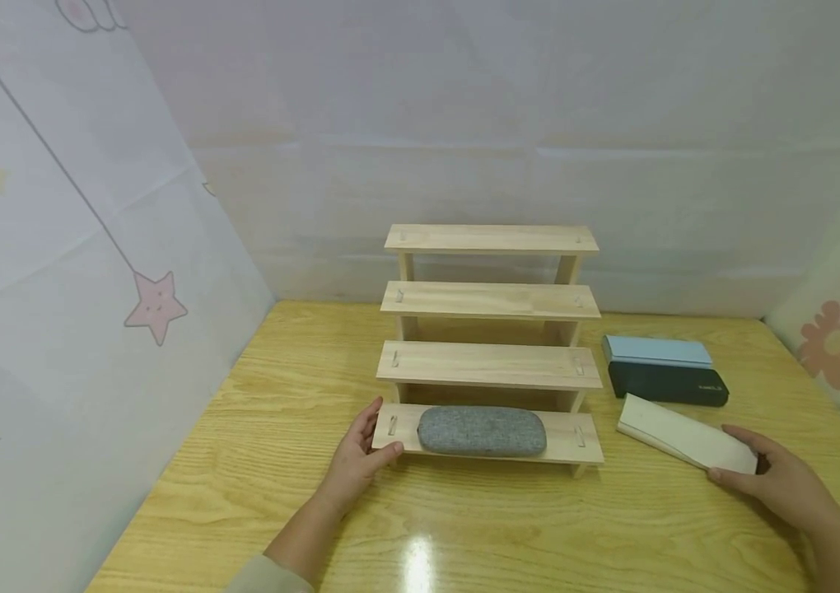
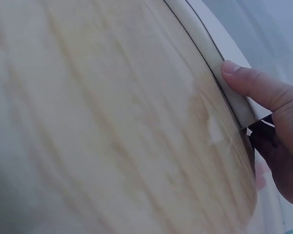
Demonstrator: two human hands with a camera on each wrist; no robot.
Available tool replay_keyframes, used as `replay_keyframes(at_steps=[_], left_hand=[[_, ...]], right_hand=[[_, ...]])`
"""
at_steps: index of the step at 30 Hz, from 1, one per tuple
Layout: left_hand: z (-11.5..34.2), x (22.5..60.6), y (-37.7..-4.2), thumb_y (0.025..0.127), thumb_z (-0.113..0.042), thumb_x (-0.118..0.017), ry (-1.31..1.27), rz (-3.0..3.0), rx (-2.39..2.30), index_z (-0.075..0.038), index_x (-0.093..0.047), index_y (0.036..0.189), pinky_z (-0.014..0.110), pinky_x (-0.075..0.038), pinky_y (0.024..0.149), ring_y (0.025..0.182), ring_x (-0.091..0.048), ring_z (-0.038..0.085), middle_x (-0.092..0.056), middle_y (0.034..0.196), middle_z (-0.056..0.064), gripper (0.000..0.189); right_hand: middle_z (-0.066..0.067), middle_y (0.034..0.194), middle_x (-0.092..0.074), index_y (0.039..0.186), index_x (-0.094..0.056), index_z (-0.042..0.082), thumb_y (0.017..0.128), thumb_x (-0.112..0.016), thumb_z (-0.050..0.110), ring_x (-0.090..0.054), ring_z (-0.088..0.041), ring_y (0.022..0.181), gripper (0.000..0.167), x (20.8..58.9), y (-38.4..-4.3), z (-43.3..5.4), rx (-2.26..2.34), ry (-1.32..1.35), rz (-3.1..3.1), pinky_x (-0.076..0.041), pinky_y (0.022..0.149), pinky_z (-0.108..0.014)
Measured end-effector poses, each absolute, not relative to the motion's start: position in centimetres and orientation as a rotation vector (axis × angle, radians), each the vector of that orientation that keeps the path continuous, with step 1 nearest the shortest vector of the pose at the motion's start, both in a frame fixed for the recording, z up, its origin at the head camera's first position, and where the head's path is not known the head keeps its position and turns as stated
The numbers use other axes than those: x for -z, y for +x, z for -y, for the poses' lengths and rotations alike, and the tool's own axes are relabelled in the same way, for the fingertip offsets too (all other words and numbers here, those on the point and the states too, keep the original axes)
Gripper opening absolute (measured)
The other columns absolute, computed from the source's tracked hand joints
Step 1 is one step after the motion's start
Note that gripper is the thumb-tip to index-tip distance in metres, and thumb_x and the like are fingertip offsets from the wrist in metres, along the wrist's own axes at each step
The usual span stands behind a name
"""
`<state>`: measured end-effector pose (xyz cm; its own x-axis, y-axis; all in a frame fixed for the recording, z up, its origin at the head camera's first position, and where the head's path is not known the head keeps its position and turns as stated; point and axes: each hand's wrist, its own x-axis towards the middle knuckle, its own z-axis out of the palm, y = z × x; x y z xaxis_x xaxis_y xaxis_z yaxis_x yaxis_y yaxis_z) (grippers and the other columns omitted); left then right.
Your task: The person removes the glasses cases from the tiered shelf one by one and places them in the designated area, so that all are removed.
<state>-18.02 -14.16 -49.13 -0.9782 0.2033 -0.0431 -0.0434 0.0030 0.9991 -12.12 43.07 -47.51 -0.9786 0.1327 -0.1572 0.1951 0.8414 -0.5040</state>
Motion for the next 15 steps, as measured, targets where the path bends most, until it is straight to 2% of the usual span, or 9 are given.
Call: replay_keyframes(at_steps=[3,6,9,15], left_hand=[[14.14,49.08,-18.02,0.087,-0.007,-0.072,0.168,-2.1,-2.092,-0.01,-0.022,0.156,0.019,-0.05,0.091,0.13,-0.048,0.03,-0.039,0.153,0.017,0.085],[14.13,49.05,-18.02,0.087,-0.007,-0.072,0.171,-2.098,-2.094,-0.011,-0.022,0.156,0.019,-0.05,0.09,0.129,-0.049,0.029,-0.039,0.153,0.017,0.085],[14.14,49.04,-18.0,0.087,-0.006,-0.071,0.179,-2.099,-2.094,-0.01,-0.022,0.156,0.018,-0.051,0.089,0.128,-0.05,0.029,-0.039,0.152,0.018,0.084],[14.2,49.05,-17.96,0.087,-0.006,-0.071,0.176,-2.086,-2.097,-0.01,-0.021,0.156,0.018,-0.051,0.089,0.13,-0.048,0.03,-0.039,0.153,0.017,0.085]], right_hand=[[-0.043,0.135,-0.04,0.151,-0.026,-0.005,0.086,-0.069,0.054,-0.05,-0.045,0.103,0.098,47.53,-12.16,-43.06,0.833,0.28,-2.893,-0.046,0.081,-0.05],[-0.046,0.143,-0.027,0.152,-0.02,-0.004,0.086,-0.069,0.054,-0.036,-0.06,0.122,0.101,47.69,-12.1,-43.03,0.884,0.331,-2.879,-0.036,0.093,-0.068],[-0.047,0.145,-0.021,0.154,-0.016,-0.003,0.086,-0.068,0.055,-0.025,-0.065,0.127,0.103,47.92,-12.01,-43.12,0.909,0.383,-2.878,-0.028,0.097,-0.072],[-0.048,0.145,-0.018,0.155,-0.009,-0.002,0.089,-0.064,0.055,-0.022,-0.066,0.127,0.103,48.14,-11.87,-43.3,0.905,0.403,-2.898,-0.028,0.097,-0.073]])
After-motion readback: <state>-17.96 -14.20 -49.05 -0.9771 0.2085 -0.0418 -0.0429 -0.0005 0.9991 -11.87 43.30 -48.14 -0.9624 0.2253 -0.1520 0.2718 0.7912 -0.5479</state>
